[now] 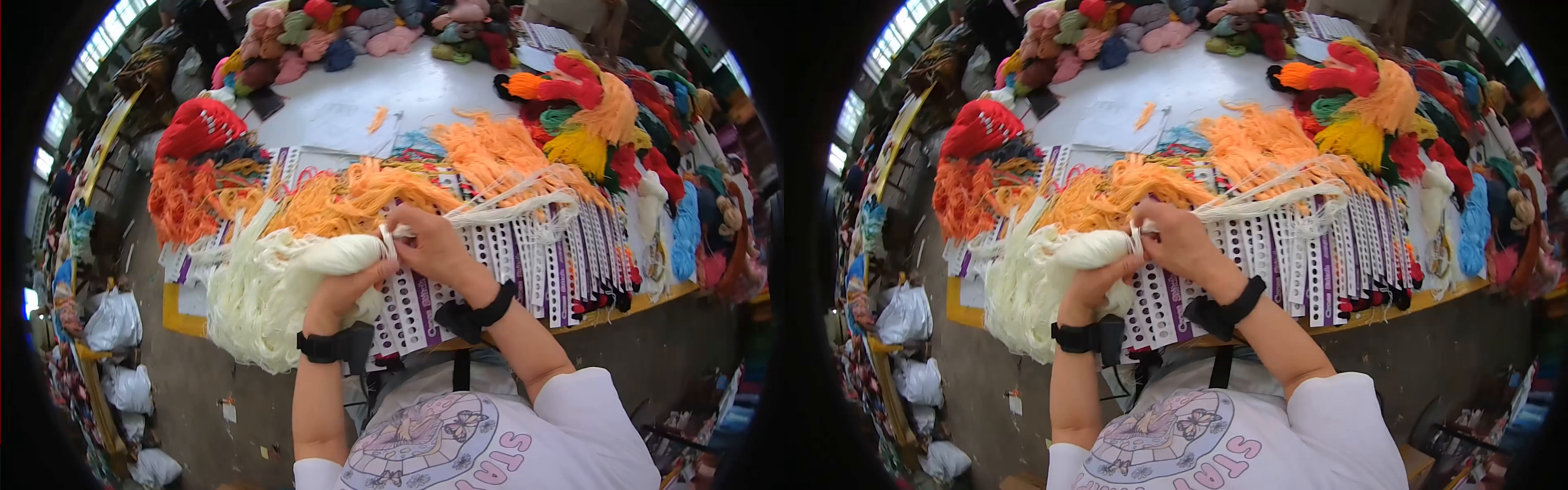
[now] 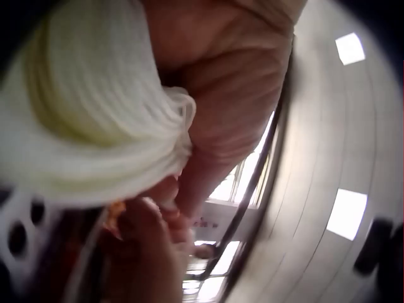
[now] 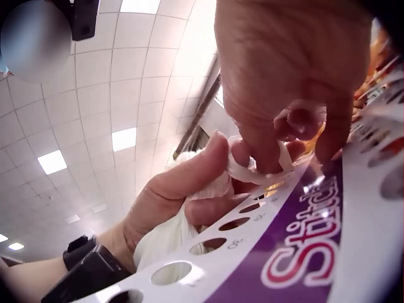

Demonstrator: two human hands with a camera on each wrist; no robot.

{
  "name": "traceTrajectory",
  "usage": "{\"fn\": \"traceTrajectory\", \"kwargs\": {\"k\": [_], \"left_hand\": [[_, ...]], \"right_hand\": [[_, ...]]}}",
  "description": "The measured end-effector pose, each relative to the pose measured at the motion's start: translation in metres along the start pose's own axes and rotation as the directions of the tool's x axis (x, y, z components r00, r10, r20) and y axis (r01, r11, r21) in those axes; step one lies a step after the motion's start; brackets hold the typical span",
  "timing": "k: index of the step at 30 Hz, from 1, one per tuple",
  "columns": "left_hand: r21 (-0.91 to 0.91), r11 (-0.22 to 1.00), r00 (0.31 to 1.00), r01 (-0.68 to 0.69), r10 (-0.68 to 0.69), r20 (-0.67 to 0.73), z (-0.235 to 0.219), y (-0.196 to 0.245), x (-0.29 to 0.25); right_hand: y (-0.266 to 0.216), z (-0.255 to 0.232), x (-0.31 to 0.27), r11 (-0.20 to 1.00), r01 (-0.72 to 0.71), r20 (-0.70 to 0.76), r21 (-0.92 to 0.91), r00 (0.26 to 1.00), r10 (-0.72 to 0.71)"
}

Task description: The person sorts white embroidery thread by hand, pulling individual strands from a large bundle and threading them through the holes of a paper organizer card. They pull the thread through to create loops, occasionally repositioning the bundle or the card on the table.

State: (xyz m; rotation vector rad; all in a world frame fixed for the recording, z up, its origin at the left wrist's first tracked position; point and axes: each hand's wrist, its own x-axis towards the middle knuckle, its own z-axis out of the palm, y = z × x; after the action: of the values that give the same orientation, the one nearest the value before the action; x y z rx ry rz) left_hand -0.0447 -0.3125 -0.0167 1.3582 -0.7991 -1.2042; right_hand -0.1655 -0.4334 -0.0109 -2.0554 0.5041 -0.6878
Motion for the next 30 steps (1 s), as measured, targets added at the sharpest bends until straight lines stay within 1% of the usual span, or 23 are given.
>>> {"fn": "traceTrajectory", "kwargs": {"k": [1,3,4,7,9,10,11,12,13,14,15,16,17,18,19,20,21,22,23,24,27,28,30], "left_hand": [[0.139,0.99,1.0,0.028,-0.03,0.009,0.003,0.006,-0.001],[0.189,0.977,0.995,-0.102,0.098,0.028,-0.001,0.005,0.006],[0.211,0.963,0.986,-0.167,0.163,0.035,-0.001,0.006,0.008],[-0.045,0.996,0.991,0.074,-0.078,-0.106,-0.001,0.016,0.007],[-0.24,0.97,0.979,0.022,-0.07,-0.193,-0.027,0.008,0.014],[-0.314,0.949,0.945,-0.027,-0.078,-0.317,-0.037,0.023,0.008],[-0.518,0.848,0.945,-0.117,-0.066,-0.322,-0.063,0.03,0.002],[-0.64,0.732,0.945,-0.233,0.015,-0.326,-0.089,0.042,-0.007],[-0.688,0.672,0.943,-0.276,0.051,-0.328,-0.118,0.05,-0.018],[-0.617,0.695,0.893,-0.369,0.081,-0.443,-0.146,0.05,-0.025],[-0.569,0.702,0.826,-0.428,0.05,-0.561,-0.154,0.055,-0.032],[-0.311,0.864,0.689,-0.397,0.057,-0.722,-0.155,0.053,-0.034],[-0.044,0.958,0.527,-0.285,0.118,-0.841,-0.153,0.048,-0.034],[0.249,0.964,0.51,-0.092,0.261,-0.82,-0.141,0.04,-0.029],[0.55,0.835,0.572,-0.027,0.464,-0.676,-0.12,0.027,-0.02],[0.794,0.608,0.596,0.0,0.637,-0.489,-0.098,0.015,-0.01],[0.951,0.282,0.624,-0.129,0.768,-0.143,-0.068,0.005,0.0],[0.792,0.572,0.739,-0.213,0.625,-0.253,-0.034,0.004,0.001],[0.942,0.255,0.791,-0.219,0.612,0.018,-0.025,-0.007,0.012],[0.914,0.354,0.831,-0.197,0.555,-0.036,-0.012,-0.008,0.015],[0.96,0.203,0.726,-0.191,0.687,-0.001,-0.016,-0.021,0.017],[0.924,0.307,0.735,-0.229,0.677,-0.043,-0.013,-0.02,0.017],[0.913,0.322,0.74,-0.25,0.672,-0.035,-0.015,-0.02,0.016]], "right_hand": [[0.001,0.0,0.0,0.999,0.036,0.018,-0.022,0.999,-0.036],[0.009,0.003,-0.001,0.992,0.112,0.064,-0.055,0.992,-0.109],[0.014,0.007,-0.001,0.998,0.065,0.03,-0.001,0.997,-0.065],[0.024,0.017,0.002,0.997,0.063,-0.179,0.046,0.982,-0.054],[0.026,0.023,0.005,1.0,0.005,-0.253,0.03,0.968,0.003],[0.028,0.022,0.006,1.0,-0.013,-0.257,0.001,0.966,0.012],[0.029,0.021,0.006,0.999,-0.029,-0.26,-0.029,0.966,0.02],[0.027,0.022,0.006,0.999,-0.039,-0.265,0.002,0.964,0.038],[0.025,0.021,0.007,0.997,-0.07,-0.24,0.024,0.968,0.073],[0.024,0.02,0.007,0.994,-0.102,-0.215,0.042,0.971,0.109],[0.023,0.019,0.007,0.989,-0.135,-0.193,0.059,0.971,0.144],[0.025,0.019,0.008,0.984,-0.166,-0.187,0.058,0.967,0.174],[0.024,0.018,0.008,0.979,-0.203,-0.128,0.032,0.97,0.205],[0.022,0.015,0.009,0.971,-0.237,-0.071,0.002,0.969,0.237],[0.021,0.013,0.009,0.962,-0.271,-0.016,-0.032,0.963,0.27],[0.022,0.015,0.009,0.959,-0.282,-0.012,0.008,0.959,0.282],[0.025,0.016,0.008,0.971,-0.237,-0.032,0.031,0.971,0.238],[0.028,0.017,0.007,0.98,-0.19,-0.053,0.053,0.98,0.193],[0.029,0.018,0.007,0.987,-0.141,-0.075,0.074,0.986,0.146],[0.027,0.016,0.005,0.99,-0.134,-0.041,0.047,0.99,0.136],[0.019,0.014,0.007,0.996,-0.076,0.016,-0.054,0.997,0.077],[0.019,0.016,0.006,0.993,-0.046,0.014,-0.108,0.999,0.048],[0.02,0.019,0.005,0.988,-0.017,0.004,-0.151,1.0,0.018]]}}
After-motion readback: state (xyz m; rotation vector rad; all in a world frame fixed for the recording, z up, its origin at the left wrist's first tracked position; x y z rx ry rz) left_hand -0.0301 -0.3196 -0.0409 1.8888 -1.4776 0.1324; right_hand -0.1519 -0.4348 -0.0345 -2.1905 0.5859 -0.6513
